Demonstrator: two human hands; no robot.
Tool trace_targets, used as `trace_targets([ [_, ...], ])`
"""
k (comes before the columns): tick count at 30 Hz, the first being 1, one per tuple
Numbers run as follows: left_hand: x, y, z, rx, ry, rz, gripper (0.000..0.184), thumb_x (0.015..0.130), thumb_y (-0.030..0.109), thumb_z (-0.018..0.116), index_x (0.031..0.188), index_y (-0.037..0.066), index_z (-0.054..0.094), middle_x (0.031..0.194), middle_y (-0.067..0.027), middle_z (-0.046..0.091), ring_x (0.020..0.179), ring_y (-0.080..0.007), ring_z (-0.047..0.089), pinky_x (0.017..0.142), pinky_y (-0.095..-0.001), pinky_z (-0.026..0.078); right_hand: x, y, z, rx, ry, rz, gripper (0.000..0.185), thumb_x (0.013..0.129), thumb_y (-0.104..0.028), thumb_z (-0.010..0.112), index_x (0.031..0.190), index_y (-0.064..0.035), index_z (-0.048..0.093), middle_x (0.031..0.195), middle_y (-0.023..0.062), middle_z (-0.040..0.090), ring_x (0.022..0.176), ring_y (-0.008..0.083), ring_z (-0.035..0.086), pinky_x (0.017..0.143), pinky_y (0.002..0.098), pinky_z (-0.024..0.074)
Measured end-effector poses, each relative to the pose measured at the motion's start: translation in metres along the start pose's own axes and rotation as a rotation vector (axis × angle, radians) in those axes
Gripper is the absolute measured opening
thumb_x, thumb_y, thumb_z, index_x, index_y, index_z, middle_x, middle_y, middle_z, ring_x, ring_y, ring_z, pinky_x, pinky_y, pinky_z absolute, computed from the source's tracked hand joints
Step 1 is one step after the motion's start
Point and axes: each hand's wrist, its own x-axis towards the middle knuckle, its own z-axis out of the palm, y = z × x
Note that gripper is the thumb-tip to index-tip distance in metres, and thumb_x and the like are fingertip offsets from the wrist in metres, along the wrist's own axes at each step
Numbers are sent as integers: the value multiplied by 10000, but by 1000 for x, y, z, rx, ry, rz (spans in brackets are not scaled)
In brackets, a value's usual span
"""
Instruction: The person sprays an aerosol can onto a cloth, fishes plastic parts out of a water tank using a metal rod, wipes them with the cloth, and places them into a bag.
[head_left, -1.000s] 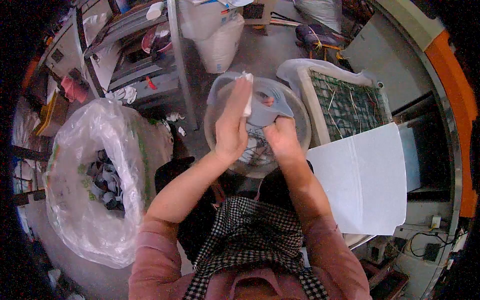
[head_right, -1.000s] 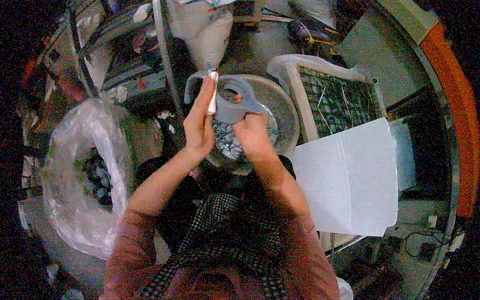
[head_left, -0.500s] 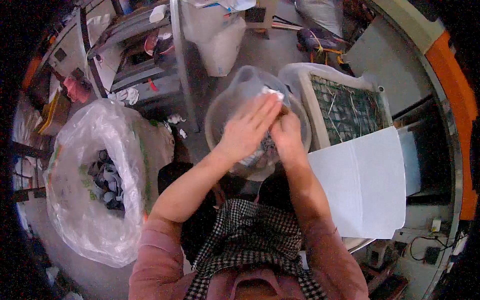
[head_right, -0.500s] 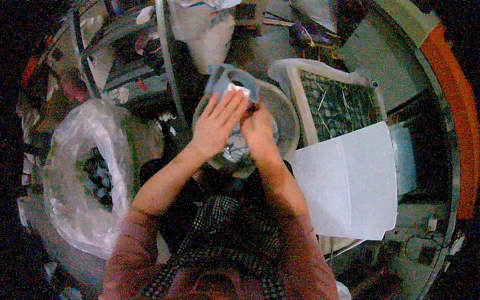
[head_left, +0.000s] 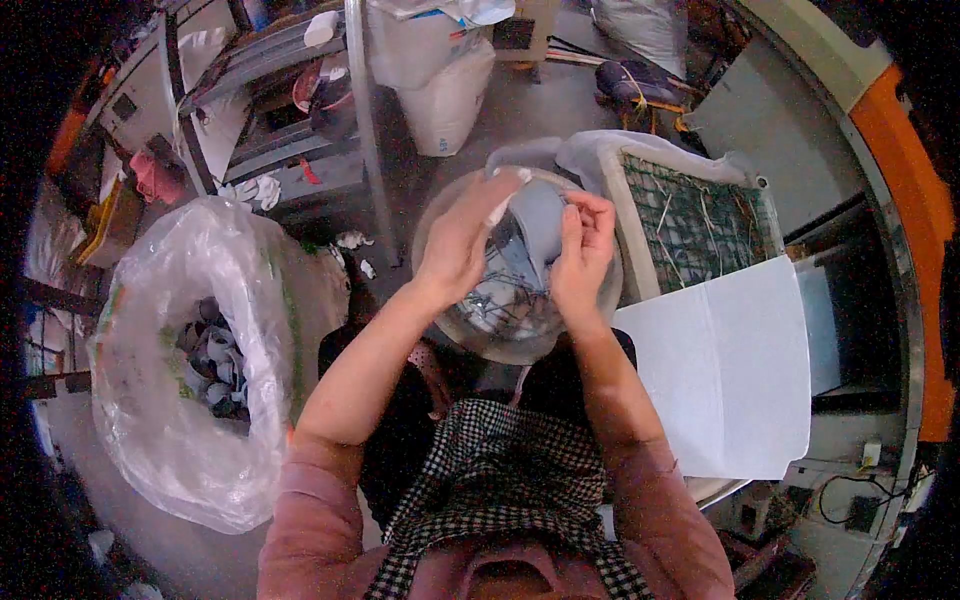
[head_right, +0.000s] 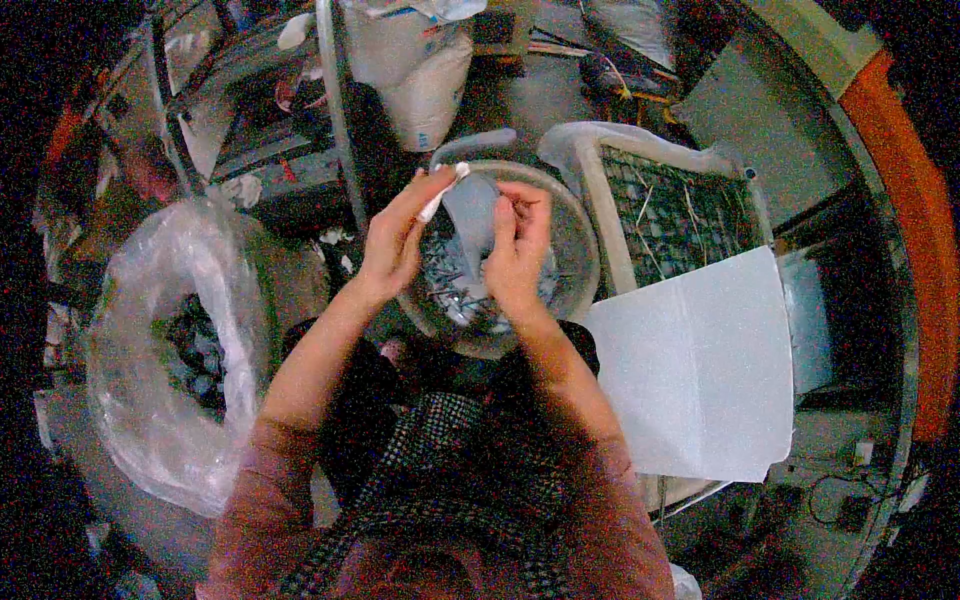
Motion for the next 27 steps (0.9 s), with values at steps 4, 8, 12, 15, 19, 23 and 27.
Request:
trace_targets([
  [4,-7,8,6,504,-119,317,482,739,-18,502,1220,13,492,1279,-166,460,1197,-328,437,1042,-429,302,2,9,-2,-77,-5,-82,156,912,-66,460,1065,-33,455,946,67,541,888,109,502,784,224,393],
  [8,-15,18,15,685,-282,398,526,728,42,482,1252,3,461,1327,-161,427,1274,-300,365,1069,-465,244,3,15,-12,-9,-19,-1,200,921,-89,462,1111,-31,442,989,81,538,866,106,511,764,235,413],
  [12,-23,25,15,804,-469,449,504,751,92,453,1249,23,475,1338,-139,422,1279,-273,362,1066,-460,251,12,8,-15,180,13,162,270,921,-109,471,1176,-36,423,1033,110,557,913,137,527,810,252,417],
  [15,-19,15,12,835,-344,468,471,763,84,454,1228,26,506,1331,-121,440,1265,-265,386,1066,-452,247,18,16,-24,275,-15,187,282,916,-106,471,1183,-24,431,1070,115,556,943,154,536,833,268,422],
  [19,-6,-2,4,593,-103,458,465,760,83,480,1223,54,513,1298,-119,472,1242,-292,408,1035,-498,275,18,11,-18,326,98,318,287,900,-174,469,1118,-5,547,1097,88,557,1035,169,495,942,286,348],
  [23,4,-3,-15,615,-37,401,440,793,29,422,1219,68,521,1302,-140,466,1236,-336,407,1019,-502,292,14,18,-23,382,19,405,311,880,-187,486,1123,-7,558,1110,89,559,1035,184,511,947,307,360],
  [27,6,-16,-23,792,49,283,439,811,63,382,1233,52,505,1320,-162,441,1247,-353,385,1034,-494,272,16,9,-25,566,103,640,328,883,-234,469,1135,-44,558,1097,87,566,1002,191,538,883,326,417],
])
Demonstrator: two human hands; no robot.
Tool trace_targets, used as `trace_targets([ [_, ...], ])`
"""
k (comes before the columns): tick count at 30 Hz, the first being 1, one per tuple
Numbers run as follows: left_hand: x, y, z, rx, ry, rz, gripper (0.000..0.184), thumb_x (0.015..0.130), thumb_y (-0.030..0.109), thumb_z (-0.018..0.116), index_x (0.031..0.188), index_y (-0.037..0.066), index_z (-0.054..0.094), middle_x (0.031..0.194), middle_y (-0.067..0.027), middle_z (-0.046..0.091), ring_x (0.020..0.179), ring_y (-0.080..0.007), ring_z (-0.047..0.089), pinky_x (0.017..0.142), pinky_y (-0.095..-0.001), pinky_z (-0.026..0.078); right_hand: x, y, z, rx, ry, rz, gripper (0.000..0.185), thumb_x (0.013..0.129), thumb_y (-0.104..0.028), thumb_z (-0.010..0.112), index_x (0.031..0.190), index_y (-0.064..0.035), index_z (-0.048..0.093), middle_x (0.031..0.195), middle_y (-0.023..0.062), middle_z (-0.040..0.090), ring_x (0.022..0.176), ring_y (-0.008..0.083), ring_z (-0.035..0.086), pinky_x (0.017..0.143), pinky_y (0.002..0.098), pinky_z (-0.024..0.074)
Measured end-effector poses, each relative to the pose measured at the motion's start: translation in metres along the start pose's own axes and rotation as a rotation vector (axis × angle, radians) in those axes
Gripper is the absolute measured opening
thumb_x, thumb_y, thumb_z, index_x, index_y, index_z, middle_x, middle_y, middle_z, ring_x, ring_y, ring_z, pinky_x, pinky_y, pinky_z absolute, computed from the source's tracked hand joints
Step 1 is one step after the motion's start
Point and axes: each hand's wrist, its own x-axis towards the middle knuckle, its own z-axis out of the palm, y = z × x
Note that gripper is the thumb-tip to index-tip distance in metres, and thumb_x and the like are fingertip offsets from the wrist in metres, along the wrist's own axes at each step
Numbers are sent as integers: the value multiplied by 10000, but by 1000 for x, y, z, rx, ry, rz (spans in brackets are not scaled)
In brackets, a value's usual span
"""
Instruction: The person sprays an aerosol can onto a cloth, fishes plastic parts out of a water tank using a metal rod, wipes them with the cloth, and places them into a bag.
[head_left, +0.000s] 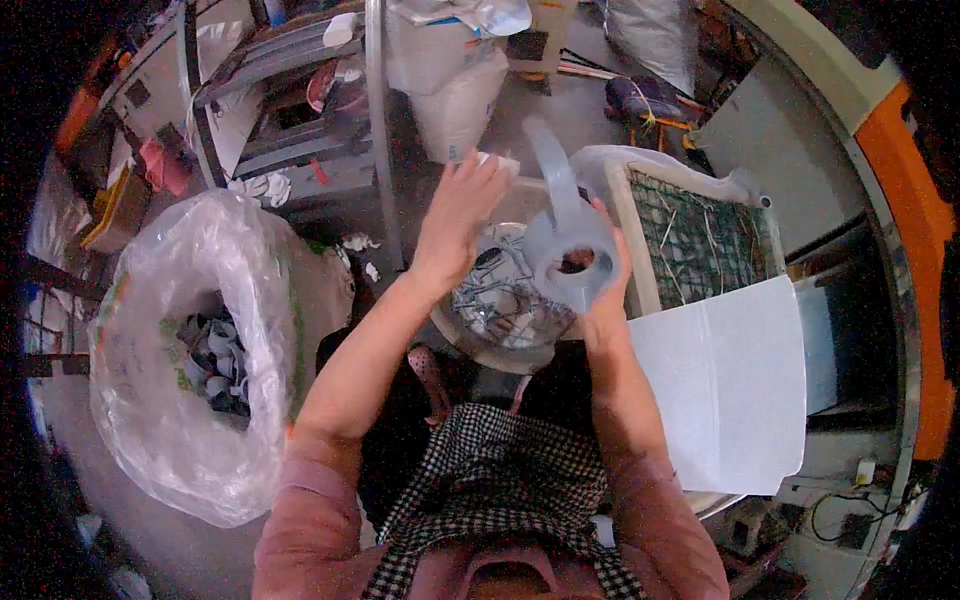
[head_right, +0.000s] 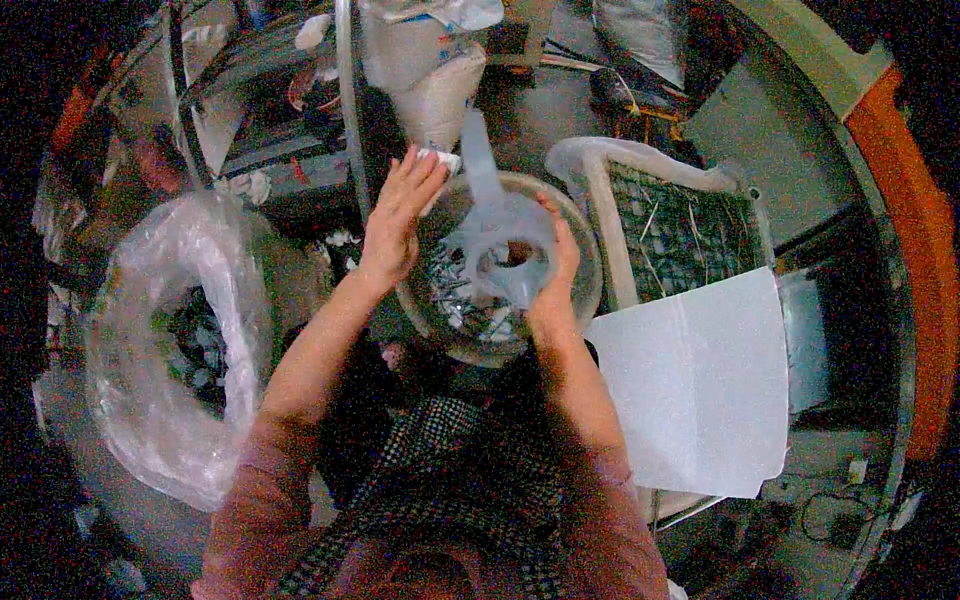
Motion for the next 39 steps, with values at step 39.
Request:
trace_targets([
  [39,18,14,-22,-1454,-51,-1088,300,923,283,490,1089,45,567,841,-47,638,710,-101,583,592,-229,459,23,27,-36,-513,-146,-100,254,871,-270,453,950,-75,596,890,14,541,848,141,464,828,260,341],
])
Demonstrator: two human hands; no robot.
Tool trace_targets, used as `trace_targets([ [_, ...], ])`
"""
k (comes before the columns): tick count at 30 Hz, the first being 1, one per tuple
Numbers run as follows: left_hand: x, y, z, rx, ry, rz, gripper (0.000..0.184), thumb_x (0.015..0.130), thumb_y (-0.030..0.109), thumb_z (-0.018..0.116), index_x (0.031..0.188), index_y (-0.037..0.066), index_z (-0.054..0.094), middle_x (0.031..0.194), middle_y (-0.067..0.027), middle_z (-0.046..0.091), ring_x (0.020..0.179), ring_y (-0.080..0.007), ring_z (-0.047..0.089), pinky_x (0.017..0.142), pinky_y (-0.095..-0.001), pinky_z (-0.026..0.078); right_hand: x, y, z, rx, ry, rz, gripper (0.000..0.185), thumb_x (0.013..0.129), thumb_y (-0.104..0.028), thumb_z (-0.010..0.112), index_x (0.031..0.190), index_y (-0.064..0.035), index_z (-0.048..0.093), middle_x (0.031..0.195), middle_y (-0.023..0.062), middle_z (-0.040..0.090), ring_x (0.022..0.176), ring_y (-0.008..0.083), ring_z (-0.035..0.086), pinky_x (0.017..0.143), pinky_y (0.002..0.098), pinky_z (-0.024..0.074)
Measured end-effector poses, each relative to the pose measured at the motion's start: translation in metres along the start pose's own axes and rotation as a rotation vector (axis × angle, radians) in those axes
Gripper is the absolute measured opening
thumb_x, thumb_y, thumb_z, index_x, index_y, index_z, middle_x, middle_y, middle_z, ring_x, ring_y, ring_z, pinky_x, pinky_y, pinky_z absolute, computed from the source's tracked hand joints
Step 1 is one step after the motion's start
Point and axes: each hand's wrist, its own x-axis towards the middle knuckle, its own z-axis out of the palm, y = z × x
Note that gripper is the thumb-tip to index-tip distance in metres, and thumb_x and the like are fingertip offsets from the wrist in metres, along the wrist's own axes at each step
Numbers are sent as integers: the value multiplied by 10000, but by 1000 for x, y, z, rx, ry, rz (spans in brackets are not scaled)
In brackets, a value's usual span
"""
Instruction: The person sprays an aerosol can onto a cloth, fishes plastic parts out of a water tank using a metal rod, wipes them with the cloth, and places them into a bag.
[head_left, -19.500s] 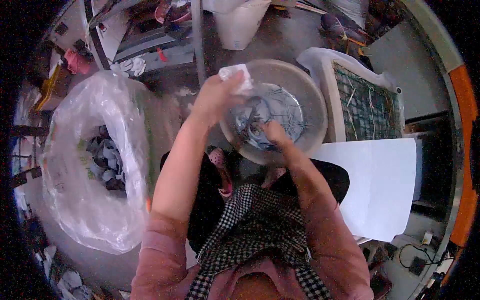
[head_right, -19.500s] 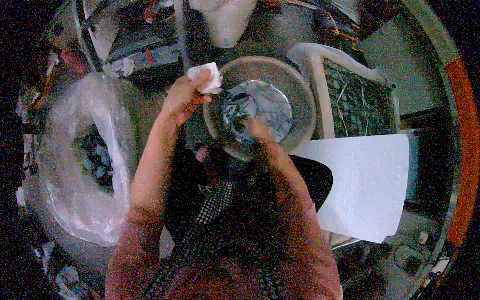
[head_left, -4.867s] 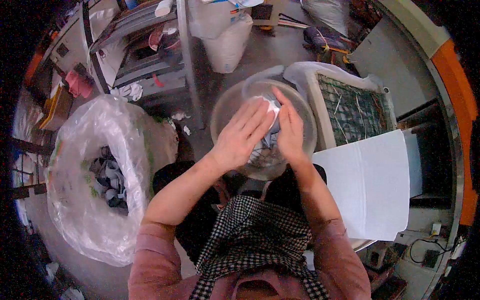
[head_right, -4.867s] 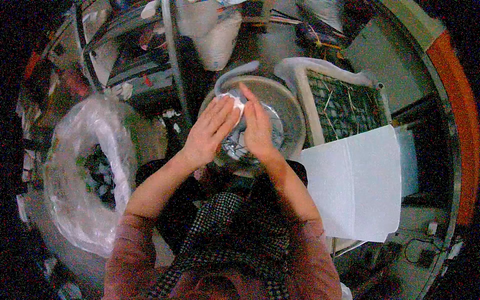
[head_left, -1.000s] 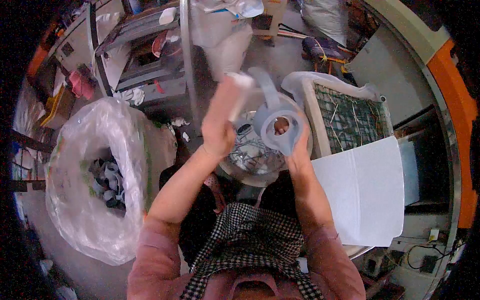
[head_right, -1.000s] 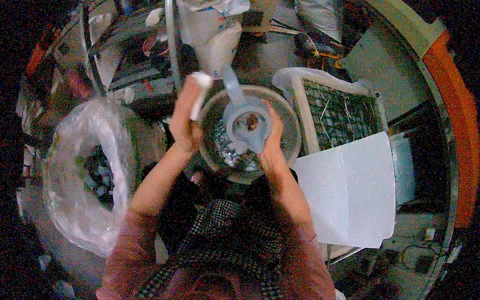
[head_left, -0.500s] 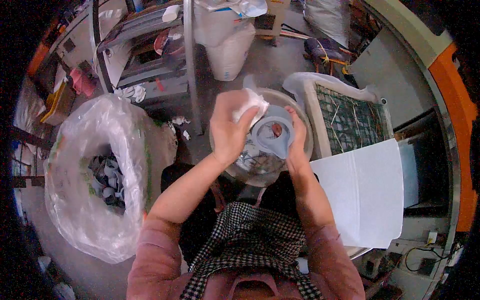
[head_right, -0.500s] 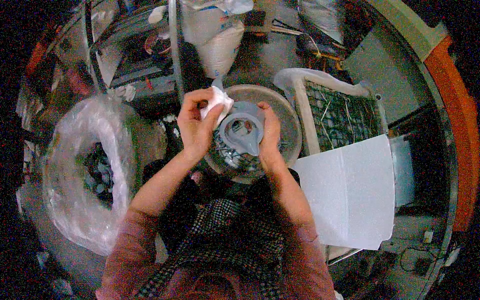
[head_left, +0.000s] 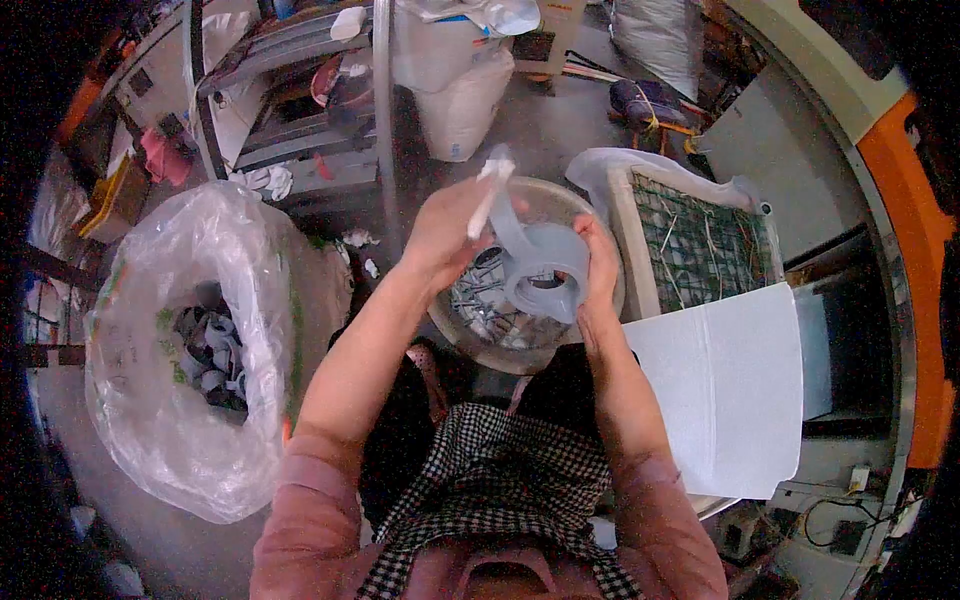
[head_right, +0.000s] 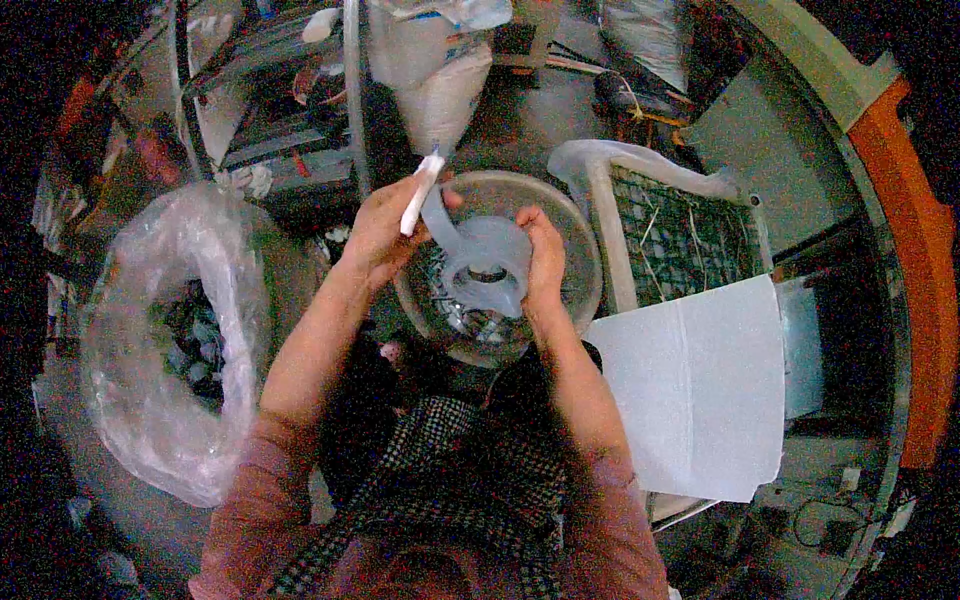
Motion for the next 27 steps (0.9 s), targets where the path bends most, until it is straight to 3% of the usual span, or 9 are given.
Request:
trace_targets([
  [6,-3,-3,-7,38,-28,61,302,919,280,503,1063,25,575,804,-28,628,671,-76,563,525,-194,408,2,-17,19,-227,41,-79,257,787,-134,543,1032,-59,572,907,37,535,884,160,478,821,277,370],
  [8,-4,-2,-10,65,15,86,302,917,281,505,1059,23,577,796,-25,624,669,-73,557,530,-186,402,-4,-33,25,-379,-262,-371,431,740,-169,667,1135,-71,524,999,83,528,971,227,504,879,324,389],
  [11,-5,-12,-11,135,46,173,298,914,286,508,1053,33,579,814,-19,627,676,-73,545,588,-195,414,-24,-55,45,-783,-297,-436,643,638,-206,766,1203,-93,480,1106,122,502,1075,296,482,933,362,385],
  [13,-6,-25,-9,597,-3,444,290,904,270,524,1068,35,566,839,-18,633,720,-76,546,643,-201,418,-24,-43,43,-811,-257,-363,697,575,-157,792,1195,-87,480,1118,133,521,1081,313,489,922,370,400],
  [15,-13,-36,-4,700,-66,588,319,843,150,621,1115,16,520,938,-46,617,858,-100,553,762,-245,446,-16,-23,31,-784,-205,-468,685,559,-110,783,1177,-82,488,1130,139,538,1088,309,506,925,371,403],
  [18,-15,-44,-7,964,-101,510,415,793,153,690,1129,23,484,953,-75,594,916,-122,550,797,-275,451,-17,-33,31,-643,-245,-309,622,580,-82,750,1152,-79,506,1132,144,548,1090,320,514,940,377,395],
  [23,-25,-31,5,668,-57,569,360,833,146,635,1132,25,476,967,-64,589,911,-130,549,806,-270,440,-16,-26,23,-647,-259,-332,551,615,-90,720,1132,-86,529,1117,141,563,1113,319,502,962,379,378],
  [25,-8,-26,-10,695,30,625,288,890,167,542,1133,22,489,988,-54,607,891,-122,550,817,-259,420,-18,-26,24,-883,-274,-565,512,637,-68,722,1113,-62,533,1056,125,581,1035,274,538,908,349,399],
  [27,-3,-4,-17,494,36,425,277,911,212,510,1111,22,515,969,-58,631,842,-99,541,755,-236,419,-25,-28,28,-890,-358,-535,495,640,-54,716,1103,-76,541,1051,136,582,1033,328,525,913,371,396],
])
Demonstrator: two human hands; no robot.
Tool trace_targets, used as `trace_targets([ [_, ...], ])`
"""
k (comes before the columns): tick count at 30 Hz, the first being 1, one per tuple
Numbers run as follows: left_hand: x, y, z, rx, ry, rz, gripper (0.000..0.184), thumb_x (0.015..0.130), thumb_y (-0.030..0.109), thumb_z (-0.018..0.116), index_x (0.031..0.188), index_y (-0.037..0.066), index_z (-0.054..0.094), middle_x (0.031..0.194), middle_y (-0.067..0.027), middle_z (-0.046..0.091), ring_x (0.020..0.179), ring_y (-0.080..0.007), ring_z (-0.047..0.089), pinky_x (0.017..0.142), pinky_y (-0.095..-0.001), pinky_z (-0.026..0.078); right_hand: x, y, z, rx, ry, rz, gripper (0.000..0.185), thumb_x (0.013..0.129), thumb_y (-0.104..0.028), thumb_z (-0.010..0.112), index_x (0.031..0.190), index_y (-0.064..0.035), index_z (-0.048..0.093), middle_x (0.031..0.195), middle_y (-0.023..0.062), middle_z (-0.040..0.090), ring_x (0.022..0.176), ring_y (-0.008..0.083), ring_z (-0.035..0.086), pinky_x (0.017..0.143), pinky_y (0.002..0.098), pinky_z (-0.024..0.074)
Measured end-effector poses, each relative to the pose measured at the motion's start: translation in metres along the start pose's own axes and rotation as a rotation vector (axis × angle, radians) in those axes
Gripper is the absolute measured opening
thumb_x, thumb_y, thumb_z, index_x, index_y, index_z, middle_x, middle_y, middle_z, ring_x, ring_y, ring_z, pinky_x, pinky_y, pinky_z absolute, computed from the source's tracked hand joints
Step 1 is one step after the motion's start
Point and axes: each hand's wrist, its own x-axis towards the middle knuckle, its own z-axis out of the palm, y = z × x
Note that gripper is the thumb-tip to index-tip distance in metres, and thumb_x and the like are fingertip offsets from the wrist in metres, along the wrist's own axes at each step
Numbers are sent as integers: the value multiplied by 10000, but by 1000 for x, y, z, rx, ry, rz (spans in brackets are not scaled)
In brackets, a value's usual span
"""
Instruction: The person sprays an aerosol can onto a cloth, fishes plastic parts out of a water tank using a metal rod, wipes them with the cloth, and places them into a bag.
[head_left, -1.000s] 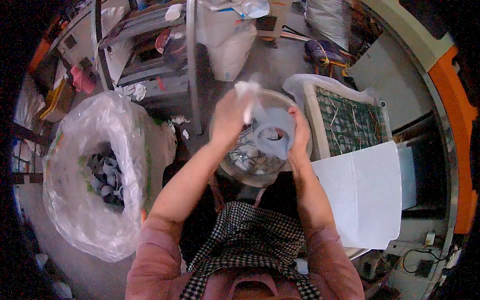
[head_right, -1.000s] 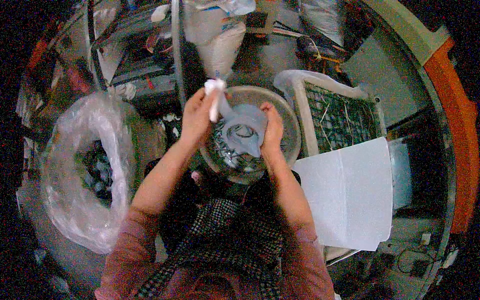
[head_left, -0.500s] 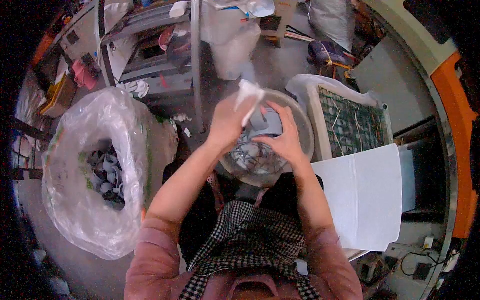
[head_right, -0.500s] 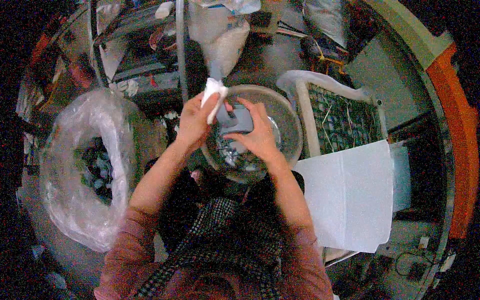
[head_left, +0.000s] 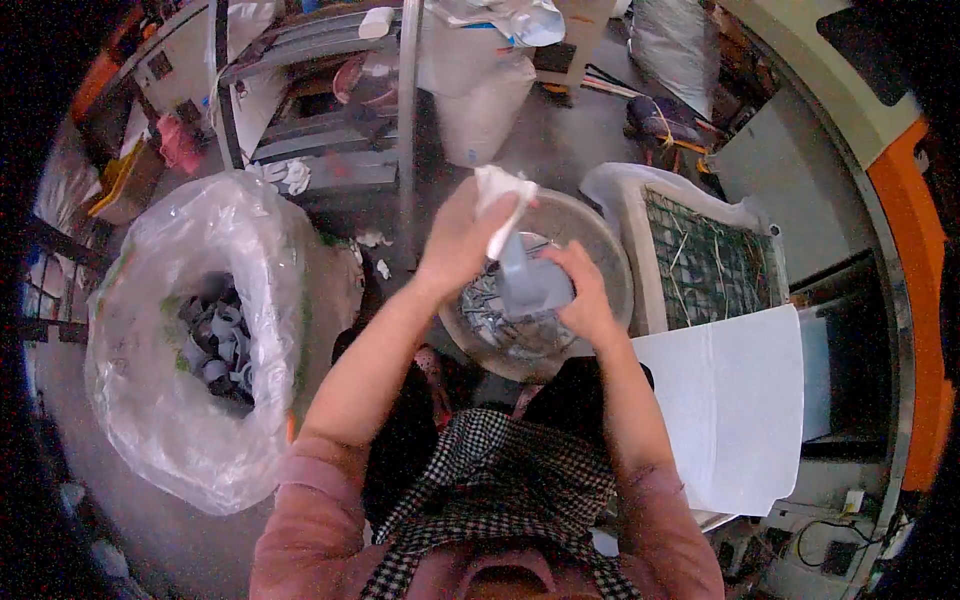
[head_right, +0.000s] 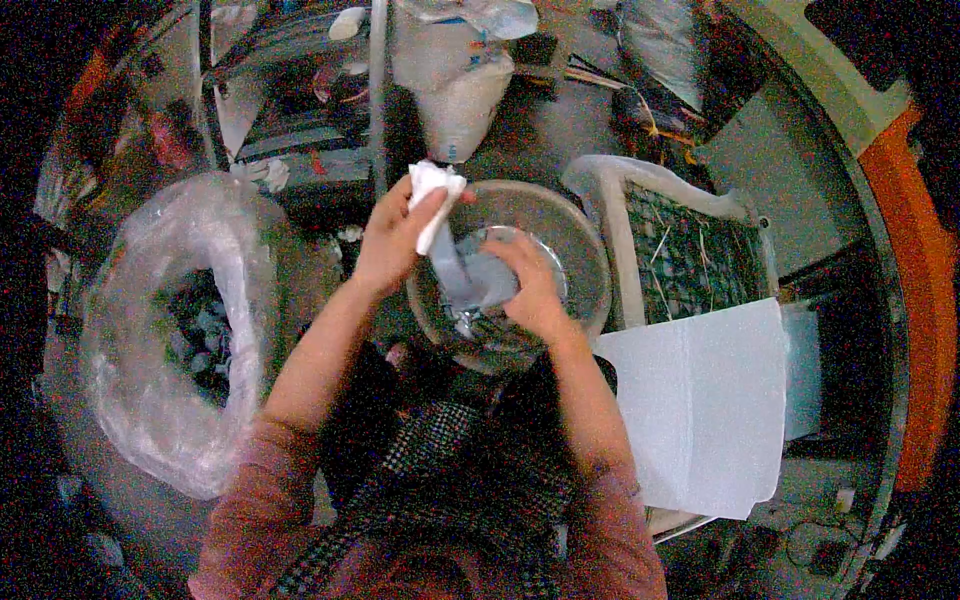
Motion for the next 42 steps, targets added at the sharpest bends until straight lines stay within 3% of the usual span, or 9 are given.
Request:
trace_targets([
  [2,4,7,-9,-184,-5,-154,299,931,287,471,1086,40,537,927,-59,644,705,-76,496,616,-211,398,-1,-7,9,45,-13,-90,462,641,-37,708,1074,-82,554,1015,128,574,973,322,538,866,362,418],
  [6,0,10,-11,-275,20,-271,241,897,244,495,983,29,563,809,-23,609,768,-100,536,678,-244,409,0,-6,7,30,-4,-38,440,630,-22,702,1044,-76,562,962,117,543,894,293,540,786,341,442],
  [12,-19,4,3,-176,-120,68,628,701,288,744,1188,32,442,1051,-89,534,956,-185,523,852,-283,404,-1,-5,5,107,46,-90,462,608,2,687,1044,-78,558,961,132,510,898,292,528,838,330,436],
  [14,-17,8,-5,-70,-110,32,538,738,292,711,1148,30,480,1027,-93,559,935,-168,535,842,-295,415,-6,5,4,45,14,-94,482,600,18,675,1056,-83,559,970,131,498,919,299,524,867,354,429],
  [18,-14,33,-12,23,-42,-126,346,888,325,489,909,-7,586,713,-57,633,558,-140,583,455,-254,444,-5,14,-10,-193,-51,-182,579,595,68,623,1125,-158,564,1055,125,478,1106,364,471,942,402,406],
  [24,-1,23,-22,-113,-134,-386,383,888,286,458,761,-49,596,646,-120,620,489,-213,607,325,-287,403,-2,10,-23,-368,24,-338,590,571,97,632,1098,-163,590,1071,121,478,1124,365,461,943,416,408],
  [32,-12,3,-22,-1000,-445,-379,485,917,340,404,1035,-109,544,810,-237,623,739,-360,642,424,-351,540,-15,17,10,190,-143,-115,525,613,-19,695,1106,-146,566,1099,119,533,1079,310,513,920,383,411],
  [36,-23,-7,-7,-1313,-408,-418,523,928,380,373,1171,-68,487,896,-239,624,770,-320,645,482,-326,561,-17,13,26,477,-133,-111,507,636,-60,700,1116,-98,540,1086,123,553,1079,297,516,939,387,387],
  [42,-17,27,13,-1050,-85,-206,497,927,357,434,1307,59,317,957,-175,621,772,-251,644,432,-289,501,-16,2,19,372,-242,175,527,661,-93,705,1154,-96,520,1133,146,527,1109,327,482,978,375,349],
])
